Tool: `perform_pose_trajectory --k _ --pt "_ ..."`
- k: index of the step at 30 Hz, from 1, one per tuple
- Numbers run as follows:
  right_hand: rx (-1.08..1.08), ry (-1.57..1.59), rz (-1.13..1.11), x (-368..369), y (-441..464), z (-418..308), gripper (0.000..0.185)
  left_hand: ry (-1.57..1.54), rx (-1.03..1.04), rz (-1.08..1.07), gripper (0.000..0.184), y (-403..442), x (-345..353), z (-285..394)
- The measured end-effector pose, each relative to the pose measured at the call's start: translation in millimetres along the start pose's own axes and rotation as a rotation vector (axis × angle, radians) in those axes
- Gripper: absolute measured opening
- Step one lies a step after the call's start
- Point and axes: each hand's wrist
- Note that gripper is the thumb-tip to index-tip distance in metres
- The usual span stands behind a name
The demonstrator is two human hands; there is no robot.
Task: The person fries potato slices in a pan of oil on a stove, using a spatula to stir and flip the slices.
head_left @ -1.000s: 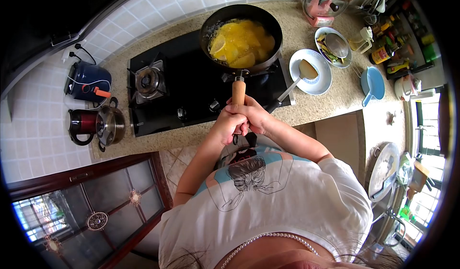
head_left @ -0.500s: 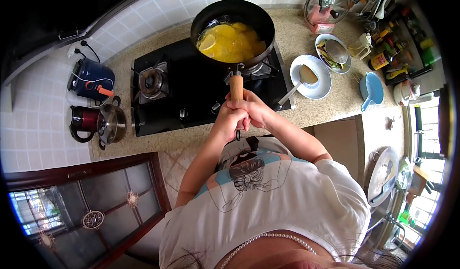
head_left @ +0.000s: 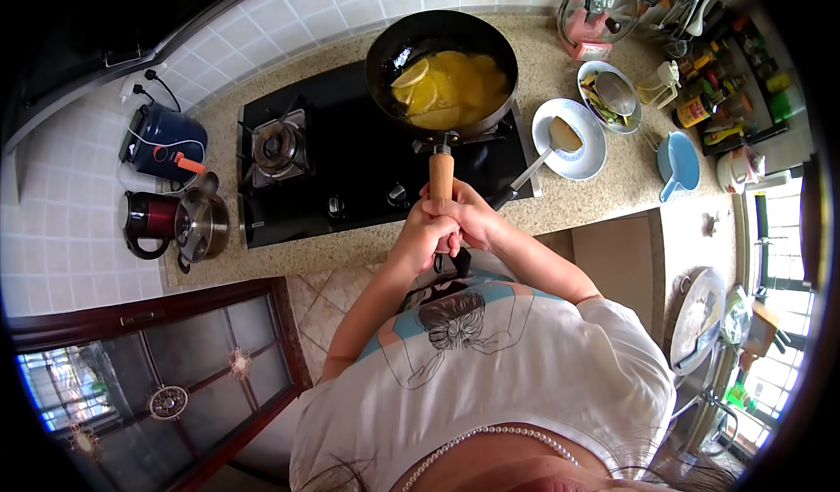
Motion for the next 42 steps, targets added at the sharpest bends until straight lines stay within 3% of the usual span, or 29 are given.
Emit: perform_pose_trajectory --k 20,23,42 --pt "-0.130 0.058 -0.006 -12.1 11.4 8.6 0.035 0.014 -0.007 -0.047 0.013 12.1 -3.6 -1.1" --pt "-0.019 0.046 -0.061 -16.7 5.2 -11.0 0.036 0.008 0.007 -0.018 0.011 17.0 3.0 1.4" --pt "-0.025 0.014 -0.014 -20.7 14.1 -3.4 0.039 0.012 -0.022 -0.010 0.011 27.5 -2.6 -4.4"
Point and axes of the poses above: each hand's wrist, its own y-axis towards the middle knuckle, its own x-axis out of the palm, z = x × y, and after that the axes turned 6 degrees about -x, right-handed
